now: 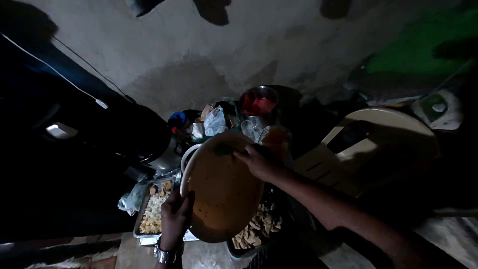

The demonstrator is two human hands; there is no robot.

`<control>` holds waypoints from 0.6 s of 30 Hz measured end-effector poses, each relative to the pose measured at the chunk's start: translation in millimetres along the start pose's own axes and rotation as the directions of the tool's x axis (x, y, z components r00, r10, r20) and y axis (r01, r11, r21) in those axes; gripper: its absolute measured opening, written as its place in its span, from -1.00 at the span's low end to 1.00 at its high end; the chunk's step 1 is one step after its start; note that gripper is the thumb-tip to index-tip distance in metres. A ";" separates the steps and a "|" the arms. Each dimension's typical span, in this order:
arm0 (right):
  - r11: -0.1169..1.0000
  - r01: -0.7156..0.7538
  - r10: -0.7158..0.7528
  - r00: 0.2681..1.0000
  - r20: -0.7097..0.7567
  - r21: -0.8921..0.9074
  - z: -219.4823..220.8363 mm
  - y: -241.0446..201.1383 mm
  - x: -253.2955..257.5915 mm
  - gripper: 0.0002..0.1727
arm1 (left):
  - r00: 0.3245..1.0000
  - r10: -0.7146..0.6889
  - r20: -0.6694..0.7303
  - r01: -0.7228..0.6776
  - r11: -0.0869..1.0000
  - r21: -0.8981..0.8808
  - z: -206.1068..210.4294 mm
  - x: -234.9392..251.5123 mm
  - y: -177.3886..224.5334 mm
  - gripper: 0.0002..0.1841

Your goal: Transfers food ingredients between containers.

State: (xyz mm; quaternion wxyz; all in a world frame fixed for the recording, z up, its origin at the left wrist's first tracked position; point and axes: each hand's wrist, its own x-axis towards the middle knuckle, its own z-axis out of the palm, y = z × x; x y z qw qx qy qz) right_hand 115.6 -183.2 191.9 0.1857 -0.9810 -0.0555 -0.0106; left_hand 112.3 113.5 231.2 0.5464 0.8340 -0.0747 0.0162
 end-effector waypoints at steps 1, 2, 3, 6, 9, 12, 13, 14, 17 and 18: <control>0.999 0.004 -0.003 1.000 0.023 -0.044 0.2 0.4 7.4 -0.50 | 1.000 0.007 0.009 -0.007 1.000 0.021 0.0 -0.6 2.2 -0.93; 0.997 0.001 0.004 0.998 0.060 -0.081 3.0 2.9 10.1 -0.63 | 1.000 0.016 0.016 -0.017 0.999 0.034 -1.4 -1.1 3.6 -0.93; 0.995 -0.022 0.035 0.990 0.135 -0.094 6.8 6.2 7.5 -0.69 | 0.999 0.030 0.019 -0.030 0.999 0.034 -3.8 -1.6 4.2 -0.95; 0.992 -0.124 0.122 0.911 0.394 -0.019 30.4 18.6 -20.2 -0.69 | 0.997 0.074 0.004 -0.074 0.997 0.014 -8.5 -2.5 4.7 -0.96; 0.991 -0.108 0.060 0.877 0.477 0.074 60.3 16.4 -59.2 -0.70 | 0.998 0.055 -0.011 -0.054 0.999 0.004 -5.5 -7.9 2.2 -0.97; 0.975 -0.115 0.009 0.875 0.483 0.191 63.7 8.5 -84.0 -0.65 | 0.999 0.051 -0.019 -0.052 0.998 -0.030 1.4 -13.6 -7.1 -0.98; 0.975 -0.120 0.032 0.908 0.419 0.186 57.2 9.3 -85.4 -0.60 | 0.998 0.054 -0.026 -0.055 0.998 -0.040 2.9 -14.4 -10.0 -0.98; 0.973 -0.146 0.079 0.939 0.336 0.180 47.8 11.6 -82.9 -0.55 | 0.998 0.050 -0.034 -0.052 0.997 -0.055 3.9 -14.7 -12.1 -0.97; 0.974 -0.199 0.194 0.979 0.055 0.105 23.5 21.4 -55.5 -0.41 | 0.999 0.031 -0.030 -0.033 0.997 -0.073 4.2 -14.4 -13.5 -0.97; 0.971 -0.225 0.221 0.973 0.062 0.074 17.8 23.6 -44.1 -0.40 | 0.999 0.038 -0.026 -0.040 0.997 -0.069 5.3 -14.3 -12.0 -0.96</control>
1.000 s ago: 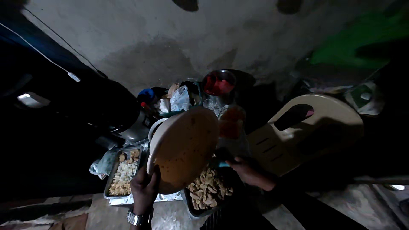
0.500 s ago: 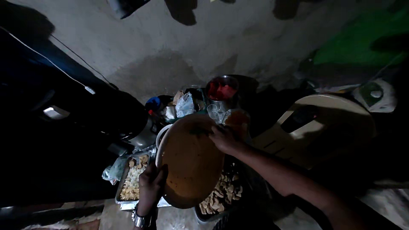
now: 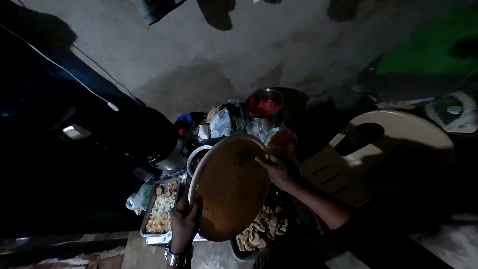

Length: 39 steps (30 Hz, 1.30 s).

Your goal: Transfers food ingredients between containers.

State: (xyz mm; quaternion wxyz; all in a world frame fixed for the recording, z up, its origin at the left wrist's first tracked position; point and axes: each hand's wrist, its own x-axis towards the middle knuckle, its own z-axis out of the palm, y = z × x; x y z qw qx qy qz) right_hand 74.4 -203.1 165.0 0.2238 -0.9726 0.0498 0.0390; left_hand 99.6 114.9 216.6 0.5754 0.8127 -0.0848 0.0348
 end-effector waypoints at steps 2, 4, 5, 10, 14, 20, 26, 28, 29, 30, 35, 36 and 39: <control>0.998 0.001 0.003 0.997 0.078 -0.056 -1.7 -4.2 13.0 -0.47 | 1.000 0.012 0.011 -0.012 1.000 0.002 2.2 -0.5 4.0 -0.97; 0.993 0.046 -0.027 0.983 0.181 -0.105 10.3 -9.1 8.0 -0.58 | 1.000 0.026 -0.004 -0.026 0.999 -0.021 3.2 -0.4 5.0 -0.99; 0.993 0.047 -0.019 0.967 0.253 -0.104 18.8 -11.6 -0.1 -0.63 | 0.999 0.031 -0.016 -0.032 0.999 -0.042 3.1 -0.4 5.0 -0.97; 0.987 0.076 -0.129 0.895 0.428 0.139 67.1 -15.0 -55.8 -0.56 | 0.998 -0.003 -0.062 -0.001 0.998 -0.062 2.4 -0.6 -6.0 -0.96; 0.973 0.068 -0.147 0.921 0.362 0.222 35.7 -34.8 -43.9 -0.44 | 0.987 -0.087 -0.132 0.064 0.983 -0.173 2.1 1.9 -16.6 -0.91; 0.960 0.217 -0.218 0.976 -0.015 0.177 -19.6 -67.3 37.3 -0.46 | 0.983 -0.106 -0.149 0.052 0.943 -0.327 -5.2 10.1 -18.3 -0.78; 0.834 0.542 -0.551 0.807 0.214 0.104 1.7 -76.2 26.7 -0.48 | 0.981 -0.111 -0.160 0.049 0.936 -0.348 -5.1 15.3 -13.8 -0.71; 0.827 0.555 -0.555 0.777 0.296 0.095 1.9 -69.3 15.7 -0.44 | 0.979 -0.105 -0.174 0.040 0.940 -0.338 -4.7 15.7 -14.4 -0.73; 0.840 0.535 -0.535 0.788 0.304 0.089 -4.3 -68.3 12.1 -0.41 | 0.980 -0.104 -0.171 0.044 0.945 -0.325 -3.9 15.2 -15.2 -0.72; 0.850 0.521 -0.522 0.808 0.274 0.084 -11.7 -68.8 10.4 -0.38 | 0.981 -0.101 -0.163 0.047 0.951 -0.307 -2.8 14.4 -16.4 -0.71; 0.809 0.579 -0.587 0.804 0.095 0.099 -20.4 -74.1 7.5 -0.43 | 0.980 -0.094 -0.177 0.042 0.959 -0.279 7.8 12.7 -18.7 -0.63; 0.803 0.587 -0.596 0.789 0.148 0.100 -14.9 -70.6 4.2 -0.40 | 0.980 -0.087 -0.181 0.031 0.957 -0.288 8.2 13.1 -18.5 -0.62; 0.814 0.576 -0.567 0.763 0.311 0.070 -1.2 -53.4 -9.8 -0.39 | 0.980 -0.069 -0.189 0.014 0.960 -0.280 7.4 16.6 -15.9 -0.68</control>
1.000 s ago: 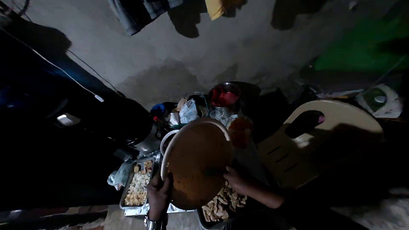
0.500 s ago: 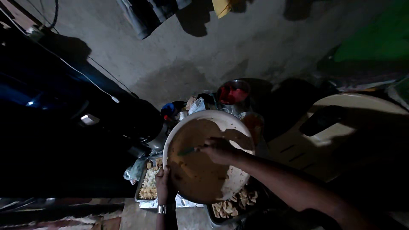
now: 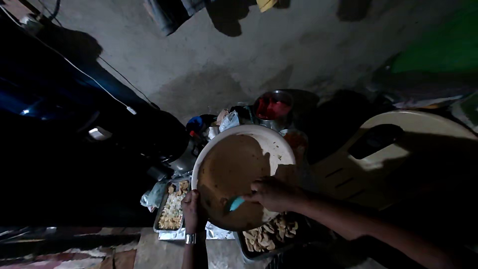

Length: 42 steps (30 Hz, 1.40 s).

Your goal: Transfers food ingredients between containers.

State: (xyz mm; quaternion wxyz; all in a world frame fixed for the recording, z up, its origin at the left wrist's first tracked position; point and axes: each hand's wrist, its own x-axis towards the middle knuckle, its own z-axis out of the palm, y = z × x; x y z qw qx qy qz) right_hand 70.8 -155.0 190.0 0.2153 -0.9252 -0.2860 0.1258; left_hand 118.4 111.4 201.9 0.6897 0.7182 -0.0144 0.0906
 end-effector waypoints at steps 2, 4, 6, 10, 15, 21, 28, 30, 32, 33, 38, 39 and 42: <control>0.998 -0.061 0.062 0.997 0.053 -0.026 -0.6 1.5 -7.4 -0.40 | 1.000 -0.018 0.019 0.018 1.000 -0.007 0.1 -0.4 1.5 -0.77; 0.992 -0.123 0.124 0.992 0.023 -0.031 -14.9 -4.0 -7.3 -0.38 | 0.999 -0.027 0.042 0.027 1.000 -0.014 2.0 -1.1 -0.3 -0.84; 0.992 -0.124 0.124 0.988 -0.087 0.005 -26.2 -14.1 -1.6 -0.35 | 0.999 -0.022 0.049 0.023 1.000 -0.019 5.7 -1.5 -4.0 -0.84; 0.998 -0.058 0.059 0.996 -0.074 0.015 -11.4 -18.5 0.7 -0.34 | 0.999 -0.003 0.046 0.004 1.000 -0.012 6.5 -0.7 -5.9 -0.81; 0.986 -0.167 0.168 0.982 0.085 -0.019 4.5 7.4 -10.2 -0.33 | 0.998 0.007 0.068 -0.007 1.000 0.004 4.9 -3.4 -3.1 -0.84; 0.991 -0.067 0.083 0.987 -0.135 0.114 -13.1 -13.2 0.6 -0.48 | 0.998 0.033 0.058 -0.032 0.999 -0.027 9.9 -5.6 -12.8 -0.84; 0.984 -0.167 0.163 0.984 0.074 0.058 6.1 12.6 -20.4 -0.41 | 0.999 0.025 0.038 -0.024 0.999 -0.032 3.9 -3.7 -10.8 -0.86; 0.978 -0.192 0.192 0.981 0.010 0.082 -6.8 8.0 -7.8 -0.45 | 0.999 0.034 0.043 -0.033 0.999 -0.011 6.5 -6.9 -13.1 -0.90; 0.975 -0.202 0.205 0.978 -0.028 0.091 -7.4 7.0 8.9 -0.53 | 0.997 0.047 0.054 -0.048 0.999 0.015 10.6 -10.5 -15.6 -0.90; 0.974 -0.207 0.210 0.977 -0.024 0.095 -2.5 8.1 14.3 -0.59 | 0.996 0.053 0.069 -0.054 0.999 0.007 12.2 -12.0 -17.4 -0.90; 0.967 -0.245 0.238 0.967 0.085 0.075 34.3 8.2 -15.7 -0.45 | 0.987 0.081 0.136 -0.085 0.996 0.022 10.2 -17.0 -21.5 -0.88; 0.965 -0.258 0.251 0.960 0.122 0.047 38.8 9.7 -25.1 -0.36 | 0.986 0.084 0.141 -0.092 0.995 0.049 8.5 -17.4 -22.2 -0.90; 0.942 -0.334 0.324 0.927 0.190 0.020 30.4 14.7 -37.9 -0.32 | 0.982 0.103 0.159 -0.121 0.987 0.110 6.7 -19.8 -25.8 -0.93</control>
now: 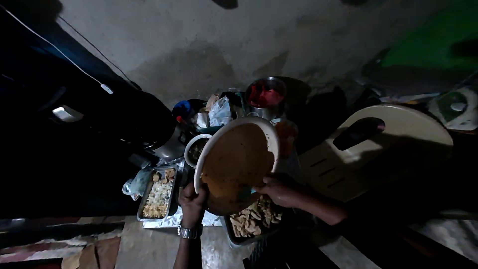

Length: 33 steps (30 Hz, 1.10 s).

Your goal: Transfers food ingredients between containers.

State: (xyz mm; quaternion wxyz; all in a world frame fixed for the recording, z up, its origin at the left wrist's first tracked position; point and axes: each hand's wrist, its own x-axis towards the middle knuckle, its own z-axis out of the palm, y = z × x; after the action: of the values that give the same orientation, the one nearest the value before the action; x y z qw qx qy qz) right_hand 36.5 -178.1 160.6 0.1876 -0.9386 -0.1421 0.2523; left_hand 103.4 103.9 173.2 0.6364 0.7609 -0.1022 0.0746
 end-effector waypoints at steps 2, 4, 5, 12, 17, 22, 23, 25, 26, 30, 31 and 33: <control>0.998 -0.057 0.057 0.998 -0.015 0.008 -10.1 1.4 5.9 -0.42 | 0.999 0.041 0.019 -0.041 0.999 0.015 1.9 -2.1 -2.5 -0.92; 0.993 -0.116 0.117 0.993 -0.033 0.025 -12.7 0.3 17.3 -0.59 | 0.995 0.093 0.043 -0.094 0.996 0.005 4.6 -3.9 -3.5 -0.90; 0.991 -0.130 0.131 0.991 -0.038 0.025 -8.3 -0.2 21.0 -0.65 | 0.992 0.117 0.055 -0.118 0.993 0.003 5.6 -5.1 -3.0 -0.90; 0.990 -0.139 0.139 0.990 -0.007 -0.002 39.3 -2.1 -20.5 -0.39 | 0.978 0.185 0.095 -0.198 0.967 0.157 0.5 -14.2 -2.4 -0.93; 0.973 -0.119 0.125 0.992 -0.019 0.200 29.2 -16.7 -9.1 -0.41 | 0.974 0.197 0.114 -0.214 0.962 0.171 -0.8 -18.9 -7.1 -0.92; 0.969 -0.020 0.029 0.999 -0.033 0.246 59.4 -7.7 -9.3 -0.41 | 0.957 0.275 0.092 -0.288 0.936 0.203 2.1 -17.0 -3.4 -0.87; 0.971 -0.048 0.057 0.998 -0.028 0.236 62.7 -1.2 -16.2 -0.38 | 0.953 0.289 0.091 -0.303 0.928 0.219 1.1 -16.5 -4.0 -0.86; 0.971 -0.108 0.116 0.993 -0.029 0.213 65.9 9.1 -23.2 -0.34 | 0.953 0.287 0.097 -0.302 0.924 0.233 -1.9 -17.6 -7.9 -0.84; 0.968 -0.127 0.140 0.989 -0.044 0.216 65.7 10.0 -21.8 -0.33 | 0.956 0.276 0.093 -0.291 0.927 0.236 -2.8 -18.2 -9.3 -0.85; 0.973 -0.094 0.118 0.988 -0.103 0.209 53.4 -6.9 -4.8 -0.42 | 0.964 0.254 0.072 -0.264 0.943 0.203 -2.2 -18.6 -8.2 -0.88; 0.977 -0.088 0.107 0.990 -0.091 0.194 52.3 -8.9 -3.8 -0.44 | 0.964 0.255 0.077 -0.265 0.945 0.192 -2.6 -17.9 -6.9 -0.87; 0.981 -0.108 0.116 0.993 -0.039 0.164 57.1 -3.3 -9.4 -0.43 | 0.963 0.258 0.082 -0.268 0.948 0.174 -4.5 -15.6 -5.1 -0.88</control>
State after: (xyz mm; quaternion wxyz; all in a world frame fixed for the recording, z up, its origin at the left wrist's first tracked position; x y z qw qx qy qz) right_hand -2.0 -162.6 120.2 0.2519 -0.9326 -0.0637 0.2505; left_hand 89.7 110.2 165.4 0.5447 0.7977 -0.2139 0.1458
